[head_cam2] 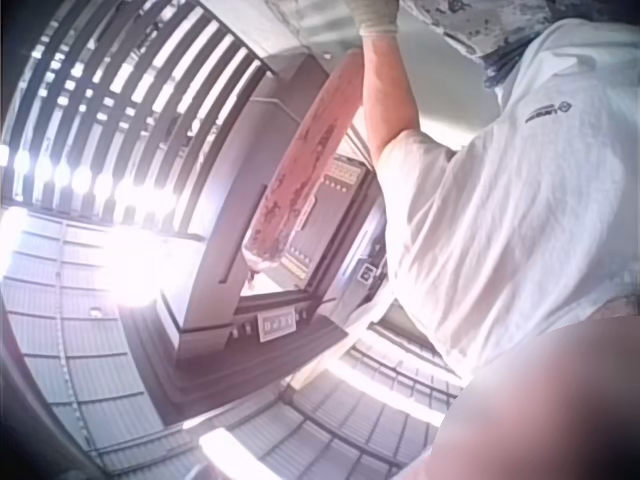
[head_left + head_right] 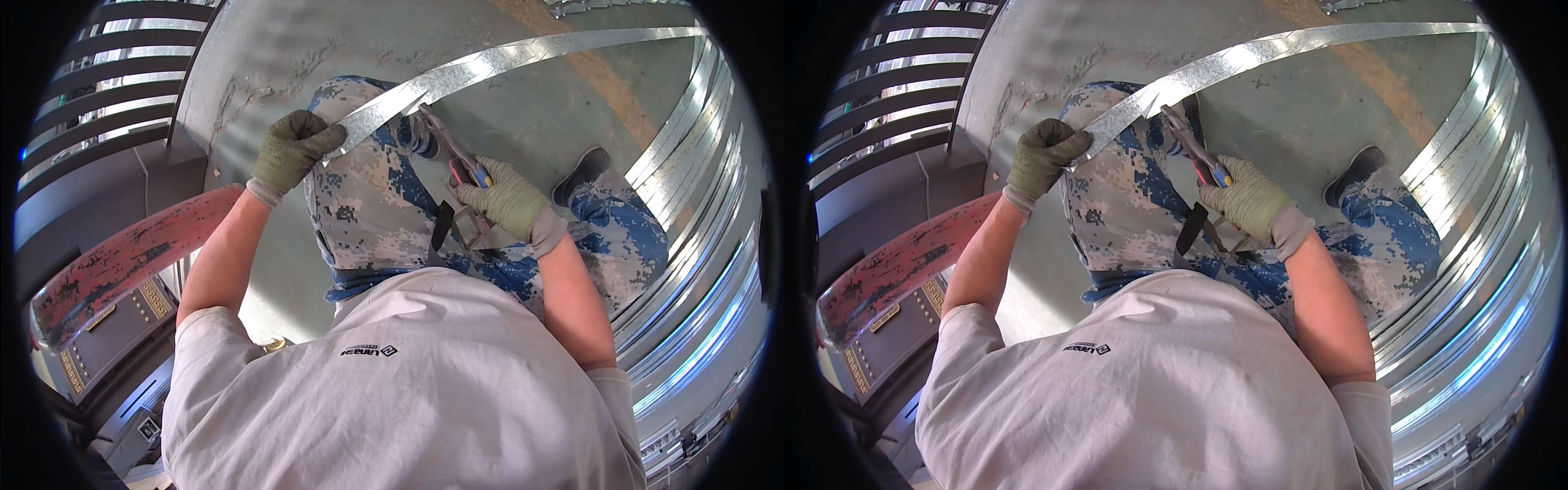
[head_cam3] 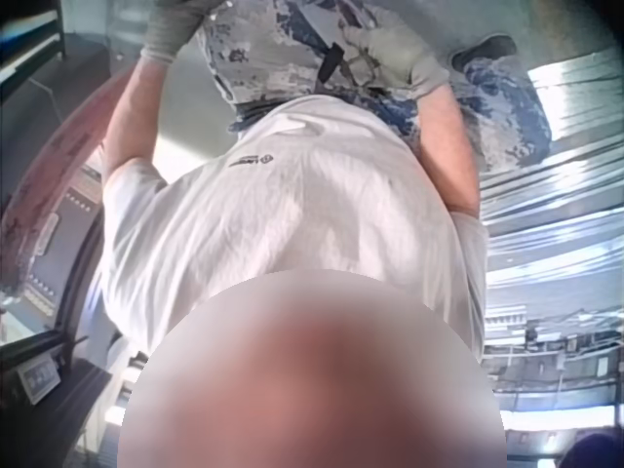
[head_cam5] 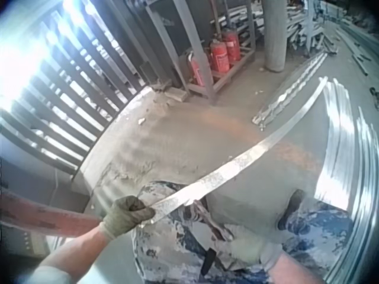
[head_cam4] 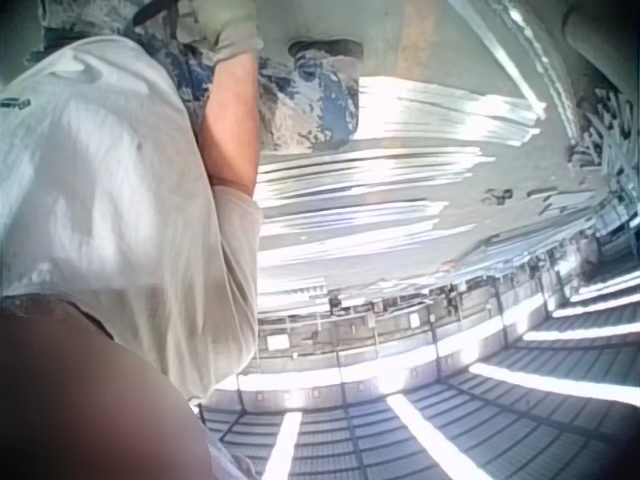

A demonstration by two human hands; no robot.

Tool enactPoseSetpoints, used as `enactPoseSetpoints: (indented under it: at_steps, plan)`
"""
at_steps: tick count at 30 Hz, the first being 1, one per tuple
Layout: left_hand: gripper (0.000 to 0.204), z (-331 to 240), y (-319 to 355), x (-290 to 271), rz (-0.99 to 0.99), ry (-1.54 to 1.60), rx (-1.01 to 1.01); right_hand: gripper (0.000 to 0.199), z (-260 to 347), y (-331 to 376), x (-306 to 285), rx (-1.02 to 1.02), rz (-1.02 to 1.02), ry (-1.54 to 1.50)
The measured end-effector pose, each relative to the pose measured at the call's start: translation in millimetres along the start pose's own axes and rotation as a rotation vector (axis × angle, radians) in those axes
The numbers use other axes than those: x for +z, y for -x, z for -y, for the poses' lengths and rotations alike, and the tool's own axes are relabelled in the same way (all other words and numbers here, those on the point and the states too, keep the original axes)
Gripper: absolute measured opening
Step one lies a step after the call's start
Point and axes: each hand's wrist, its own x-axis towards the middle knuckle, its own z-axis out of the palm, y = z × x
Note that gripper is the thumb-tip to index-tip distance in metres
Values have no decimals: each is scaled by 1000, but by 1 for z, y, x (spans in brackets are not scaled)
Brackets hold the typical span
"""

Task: The person kneels on the floor and uses tin snips to cut a long metal strip into smaller segments. They repeatedly position the snips, cut, and set the pieces aside on the floor.

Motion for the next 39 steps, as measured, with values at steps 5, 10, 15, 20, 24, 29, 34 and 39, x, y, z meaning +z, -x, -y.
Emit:
enactPoseSetpoints:
  at_steps: [5, 10, 15, 20, 24, 29, 34, 39]
  plan:
    - [22, 0, 0, 1, -12, -4, -18, 39, 4, 0, -1, 15, 6, -1]
    - [27, -4, 2, 1, -29, -43, -75, 39, 8, 1, -4, 55, 48, -58]
    - [28, 11, -3, -4, 4, 41, -36, 37, -1, -2, 1, 15, -16, 39]
    - [28, 4, -1, -2, -22, 39, -84, 36, -1, -2, 1, -52, -49, 78]
    - [22, -3, 1, 0, -34, -46, -103, 32, 1, -3, -2, 12, 30, -157]
    - [29, -1, 2, -1, -41, -51, -70, 32, -1, -6, -14, 103, 168, -346]
    - [28, -2, 5, -1, -29, -83, -59, 34, -12, -7, -8, 60, 268, -732]
    - [27, 0, 7, -4, -27, -115, -94, 52, -15, -5, -6, 114, 380, -938]
